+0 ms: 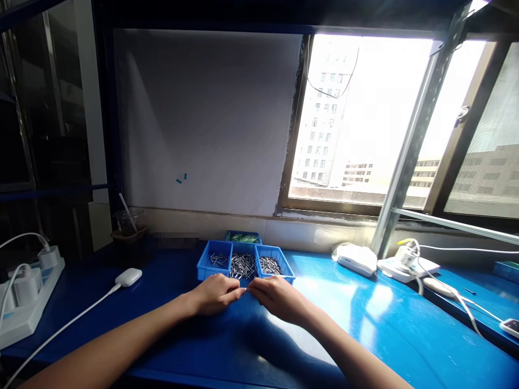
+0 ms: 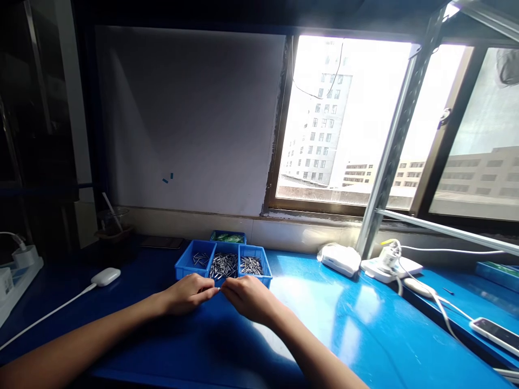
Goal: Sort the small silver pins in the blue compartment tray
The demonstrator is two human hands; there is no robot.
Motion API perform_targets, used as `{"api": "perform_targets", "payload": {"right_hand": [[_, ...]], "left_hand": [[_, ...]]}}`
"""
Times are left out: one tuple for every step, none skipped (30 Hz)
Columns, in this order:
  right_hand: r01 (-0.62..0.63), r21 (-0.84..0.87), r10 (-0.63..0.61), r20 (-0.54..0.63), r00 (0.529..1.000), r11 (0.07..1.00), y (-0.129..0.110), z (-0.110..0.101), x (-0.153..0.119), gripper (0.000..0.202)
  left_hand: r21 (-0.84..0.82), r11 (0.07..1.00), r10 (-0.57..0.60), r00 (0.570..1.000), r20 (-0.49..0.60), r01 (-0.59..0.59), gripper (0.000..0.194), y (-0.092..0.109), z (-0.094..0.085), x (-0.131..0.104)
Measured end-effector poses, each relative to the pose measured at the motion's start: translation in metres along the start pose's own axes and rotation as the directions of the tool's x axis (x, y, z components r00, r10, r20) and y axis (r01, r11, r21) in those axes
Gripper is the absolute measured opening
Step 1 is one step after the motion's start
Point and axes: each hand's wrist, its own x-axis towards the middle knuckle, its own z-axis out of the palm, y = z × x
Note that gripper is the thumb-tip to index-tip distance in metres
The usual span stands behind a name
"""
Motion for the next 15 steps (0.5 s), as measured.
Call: {"api": "perform_targets", "payload": {"right_hand": [[-0.002,-0.004,0.002,0.001,1.0,1.0,0.0003,0.0001,-0.0002,0.03],[-0.003,-0.008,0.003,-0.003,1.0,1.0,0.0007,0.0003,-0.0003,0.03],[0.0,-0.01,0.0,-0.009,1.0,1.0,0.001,0.0005,-0.0003,0.03],[0.005,-0.009,-0.005,-0.017,1.0,1.0,0.0012,0.0007,-0.0004,0.031],[0.013,-0.006,-0.013,-0.024,1.0,1.0,0.0012,0.0009,-0.0004,0.031],[0.019,-0.002,-0.019,-0.028,0.999,1.0,0.0011,0.001,-0.0004,0.03],[0.021,0.0,-0.021,-0.03,0.999,1.0,0.0009,0.001,-0.0005,0.03],[0.02,0.001,-0.02,-0.032,0.999,1.0,0.0008,0.001,-0.0006,0.03],[0.019,0.001,-0.018,-0.034,0.999,1.0,0.0007,0.001,-0.0007,0.031],[0.018,-0.002,-0.018,-0.034,0.999,1.0,0.0007,0.0009,-0.0008,0.031],[0.02,-0.008,-0.02,-0.033,0.999,1.0,0.0007,0.0009,-0.001,0.03],[0.023,-0.015,-0.024,-0.03,0.999,1.0,0.0009,0.0009,-0.0011,0.03],[0.028,-0.024,-0.028,-0.026,0.999,0.999,0.0011,0.0009,-0.0013,0.03],[0.031,-0.035,-0.032,-0.022,0.999,0.999,0.0013,0.0008,-0.0014,0.03],[0.031,-0.048,-0.032,-0.019,0.999,0.998,0.0014,0.0007,-0.0015,0.03]], "left_hand": [[-0.02,1.0,-0.002,1.0,-0.001,0.002,0.04,-0.0006,0.0003,0.0003],[-0.042,0.999,-0.002,1.0,-0.001,0.002,0.04,-0.0013,0.0007,0.0005],[-0.066,0.998,0.0,1.0,-0.001,0.0,0.04,-0.002,0.001,0.0008],[-0.09,0.996,0.003,1.0,-0.001,-0.003,0.041,-0.0028,0.0013,0.001],[-0.113,0.994,0.004,1.0,-0.002,-0.005,0.041,-0.0035,0.0015,0.0012],[-0.136,0.991,0.004,1.0,-0.002,-0.005,0.041,-0.0042,0.0018,0.0013],[-0.157,0.988,0.005,1.0,-0.001,-0.005,0.041,-0.0047,0.002,0.0014],[-0.174,0.985,0.006,1.0,0.001,-0.005,0.041,-0.0052,0.0021,0.0014],[-0.187,0.982,0.006,1.0,0.003,-0.005,0.041,-0.0055,0.0022,0.0014],[-0.197,0.98,0.007,1.0,0.005,-0.006,0.04,-0.0056,0.0023,0.0014],[-0.203,0.979,0.008,1.0,0.005,-0.007,0.04,-0.0056,0.0024,0.0015],[-0.208,0.978,0.009,1.0,0.004,-0.008,0.04,-0.0054,0.0025,0.0015],[-0.213,0.977,0.01,1.0,0.003,-0.009,0.04,-0.0052,0.0025,0.0016],[-0.218,0.976,0.01,1.0,0.001,-0.01,0.04,-0.0048,0.0024,0.0017],[-0.22,0.975,0.01,1.0,0.001,-0.01,0.04,-0.0044,0.0024,0.0019]]}}
